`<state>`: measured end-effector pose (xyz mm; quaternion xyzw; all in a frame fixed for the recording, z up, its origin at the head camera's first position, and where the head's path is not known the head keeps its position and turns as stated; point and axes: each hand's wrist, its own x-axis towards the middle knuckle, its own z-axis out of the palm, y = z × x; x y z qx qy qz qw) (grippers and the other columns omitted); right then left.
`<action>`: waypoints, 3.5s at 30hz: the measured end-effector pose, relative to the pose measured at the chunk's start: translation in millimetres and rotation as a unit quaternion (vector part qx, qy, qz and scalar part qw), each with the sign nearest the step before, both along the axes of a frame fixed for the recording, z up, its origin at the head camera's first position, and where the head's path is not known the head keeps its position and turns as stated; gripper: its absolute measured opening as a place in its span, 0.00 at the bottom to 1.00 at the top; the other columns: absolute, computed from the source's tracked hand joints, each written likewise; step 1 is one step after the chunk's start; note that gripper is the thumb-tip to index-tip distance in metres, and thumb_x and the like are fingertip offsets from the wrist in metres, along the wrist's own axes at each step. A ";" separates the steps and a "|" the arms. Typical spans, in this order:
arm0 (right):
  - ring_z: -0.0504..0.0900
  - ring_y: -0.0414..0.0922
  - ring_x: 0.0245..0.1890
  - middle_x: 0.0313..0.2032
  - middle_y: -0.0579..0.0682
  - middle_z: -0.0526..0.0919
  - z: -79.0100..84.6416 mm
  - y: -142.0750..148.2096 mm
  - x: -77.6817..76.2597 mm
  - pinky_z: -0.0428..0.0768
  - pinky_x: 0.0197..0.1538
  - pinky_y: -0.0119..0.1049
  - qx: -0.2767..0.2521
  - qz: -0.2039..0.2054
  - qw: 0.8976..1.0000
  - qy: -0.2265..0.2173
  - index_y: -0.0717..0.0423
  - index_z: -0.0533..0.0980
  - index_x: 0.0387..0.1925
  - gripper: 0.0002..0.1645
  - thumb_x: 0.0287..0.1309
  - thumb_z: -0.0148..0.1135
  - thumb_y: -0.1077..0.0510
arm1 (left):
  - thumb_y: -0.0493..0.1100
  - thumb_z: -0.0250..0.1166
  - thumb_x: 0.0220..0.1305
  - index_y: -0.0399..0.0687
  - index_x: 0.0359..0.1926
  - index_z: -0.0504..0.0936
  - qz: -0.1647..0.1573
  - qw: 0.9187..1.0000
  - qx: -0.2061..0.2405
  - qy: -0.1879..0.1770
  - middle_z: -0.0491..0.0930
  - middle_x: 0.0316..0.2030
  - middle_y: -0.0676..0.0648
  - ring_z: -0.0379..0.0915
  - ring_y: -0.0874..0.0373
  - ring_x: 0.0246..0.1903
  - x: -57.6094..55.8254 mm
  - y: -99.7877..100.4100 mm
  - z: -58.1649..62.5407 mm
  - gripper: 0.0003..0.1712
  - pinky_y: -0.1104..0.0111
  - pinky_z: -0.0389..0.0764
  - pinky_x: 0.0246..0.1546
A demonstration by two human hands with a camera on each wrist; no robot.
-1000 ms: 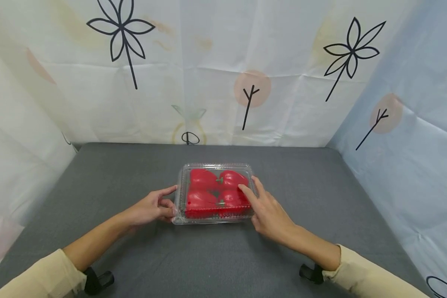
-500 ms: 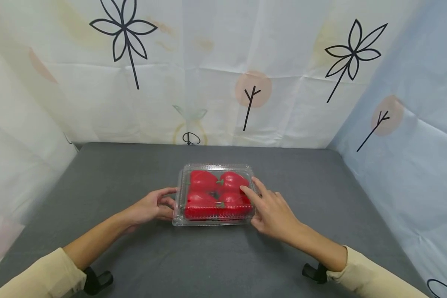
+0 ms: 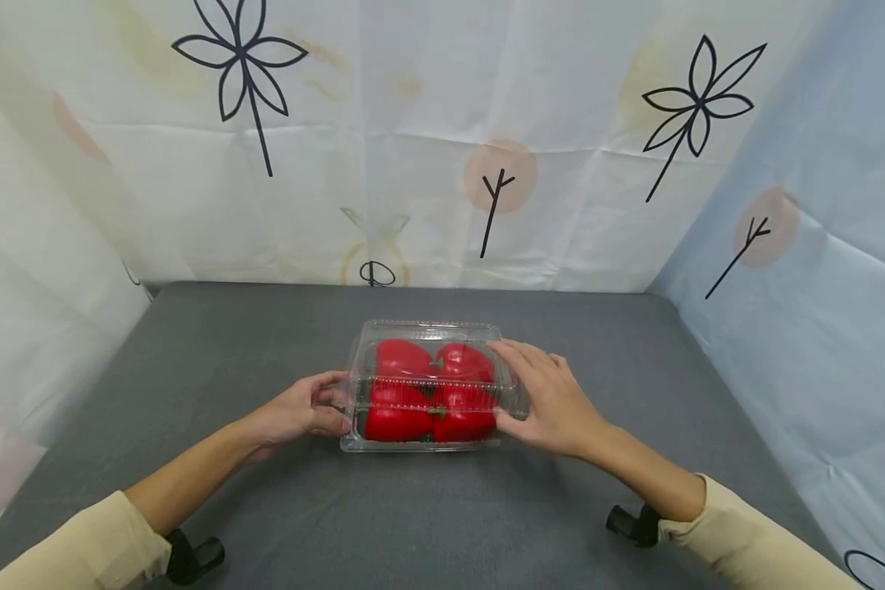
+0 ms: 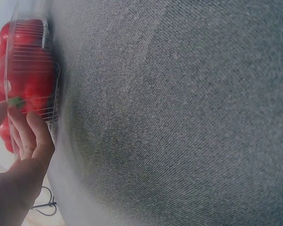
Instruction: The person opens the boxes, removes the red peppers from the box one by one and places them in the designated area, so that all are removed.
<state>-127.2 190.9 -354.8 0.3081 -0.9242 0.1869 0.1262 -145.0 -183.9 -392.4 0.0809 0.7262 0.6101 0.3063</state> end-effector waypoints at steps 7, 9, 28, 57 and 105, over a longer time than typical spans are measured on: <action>0.73 0.53 0.61 0.65 0.55 0.72 11.0 3.1 -11.9 0.70 0.58 0.63 -0.094 0.011 0.993 -0.063 0.51 0.60 0.74 0.49 0.51 0.70 0.52 | 0.37 0.66 0.63 0.35 0.74 0.53 -0.014 1.000 0.010 0.010 0.75 0.48 0.38 0.80 0.49 0.43 0.7 -0.3 -2.1 0.44 0.60 0.80 0.49; 0.74 0.53 0.60 0.64 0.57 0.73 13.6 3.4 -16.7 0.72 0.57 0.62 -0.127 0.014 0.988 -0.085 0.50 0.58 0.74 0.49 0.53 0.70 0.53 | 0.37 0.66 0.63 0.36 0.73 0.53 -0.013 1.000 0.010 0.011 0.75 0.47 0.38 0.80 0.49 0.43 1.0 -0.5 -2.6 0.44 0.61 0.80 0.49; 0.61 0.56 0.72 0.72 0.60 0.60 8.4 -4.2 -60.8 0.60 0.67 0.59 -0.318 -0.014 0.934 -0.165 0.53 0.42 0.78 0.51 0.63 0.62 0.62 | 0.36 0.65 0.62 0.35 0.74 0.54 -0.019 0.999 0.019 0.017 0.75 0.45 0.40 0.80 0.48 0.43 3.6 0.0 -3.0 0.43 0.63 0.79 0.48; 0.65 0.63 0.68 0.71 0.66 0.58 -10.6 -18.1 -90.1 0.72 0.60 0.59 -0.260 -0.104 0.926 -0.251 0.56 0.39 0.78 0.52 0.64 0.59 0.60 | 0.34 0.68 0.60 0.32 0.69 0.55 -0.032 0.999 0.037 0.003 0.77 0.38 0.44 0.82 0.52 0.37 9.6 -0.6 -3.4 0.42 0.64 0.77 0.46; 0.79 0.47 0.56 0.58 0.52 0.80 -7.8 -0.8 -31.9 0.78 0.55 0.53 -0.079 0.209 0.932 -0.285 0.58 0.66 0.69 0.47 0.51 0.77 0.52 | 0.34 0.67 0.61 0.32 0.69 0.54 -0.032 0.998 0.052 -0.004 0.77 0.38 0.45 0.82 0.51 0.38 13.0 -0.9 -6.0 0.42 0.64 0.78 0.44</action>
